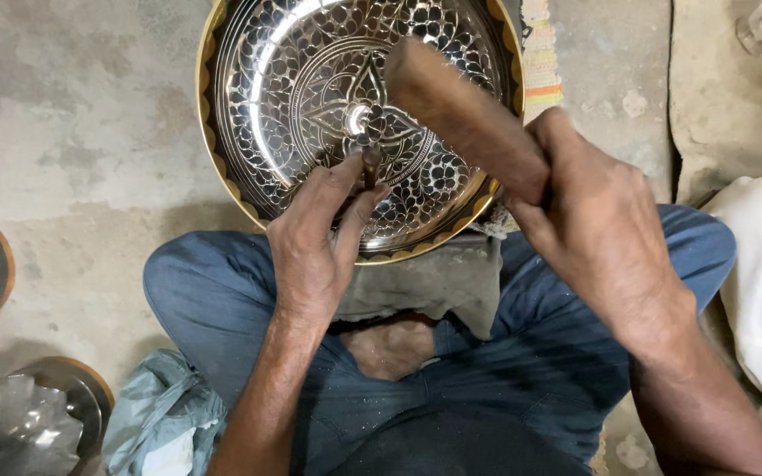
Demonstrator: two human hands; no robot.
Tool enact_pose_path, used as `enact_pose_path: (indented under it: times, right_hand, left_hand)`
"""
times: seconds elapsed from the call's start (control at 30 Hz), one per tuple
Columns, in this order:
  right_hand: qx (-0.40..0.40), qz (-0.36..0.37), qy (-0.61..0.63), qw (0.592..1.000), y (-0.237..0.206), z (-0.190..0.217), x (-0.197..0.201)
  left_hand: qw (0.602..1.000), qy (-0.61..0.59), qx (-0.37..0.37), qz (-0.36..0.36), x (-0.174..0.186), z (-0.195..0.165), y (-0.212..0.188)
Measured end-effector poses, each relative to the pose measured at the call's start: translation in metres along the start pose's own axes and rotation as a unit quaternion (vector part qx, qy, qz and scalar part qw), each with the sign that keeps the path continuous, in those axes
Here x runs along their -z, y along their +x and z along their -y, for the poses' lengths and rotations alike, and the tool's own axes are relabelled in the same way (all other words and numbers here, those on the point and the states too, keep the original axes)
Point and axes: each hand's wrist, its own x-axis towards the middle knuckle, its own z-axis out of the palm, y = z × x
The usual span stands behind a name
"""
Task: The person sits cross-legged on the floor and uses a wooden mallet and a metal punch to emboss a decorative pattern into a round metal plate. The person repeatedly strikes the punch to create a textured surface on the plate.
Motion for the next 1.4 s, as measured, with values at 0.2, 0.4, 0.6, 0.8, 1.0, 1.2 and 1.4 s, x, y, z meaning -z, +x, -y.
enact_pose_path:
  times: [0.2,0.4,0.6,0.8,1.0,1.2,1.4]
  right_hand:
    - [0.007,-0.017,0.001,1.000,-0.001,0.006,0.003]
    - [0.010,-0.030,-0.005,0.999,-0.002,0.015,0.013]
    - [-0.145,-0.091,0.173,0.970,-0.012,0.015,-0.007]
    - [-0.249,-0.051,0.332,0.908,-0.015,0.008,-0.049]
    - [-0.154,-0.178,0.257,0.937,0.027,0.011,-0.004]
    - [0.054,-0.259,0.041,0.964,0.051,0.054,0.039]
    - [-0.012,-0.225,0.149,0.963,0.051,0.015,0.003]
  left_hand:
    - [1.000,0.011,-0.012,0.004,0.000,0.001,-0.003]
    - [1.000,0.009,0.016,0.021,-0.001,0.004,-0.010]
    - [0.992,-0.101,-0.015,-0.080,0.004,0.004,-0.022]
    - [0.940,-0.188,0.162,-0.236,0.022,-0.005,-0.049]
    - [0.947,-0.173,0.171,-0.210,0.019,0.002,-0.062]
    - [0.954,-0.175,0.150,-0.190,0.007,0.005,-0.060]
    - [0.961,-0.160,0.148,-0.169,0.007,-0.003,-0.051]
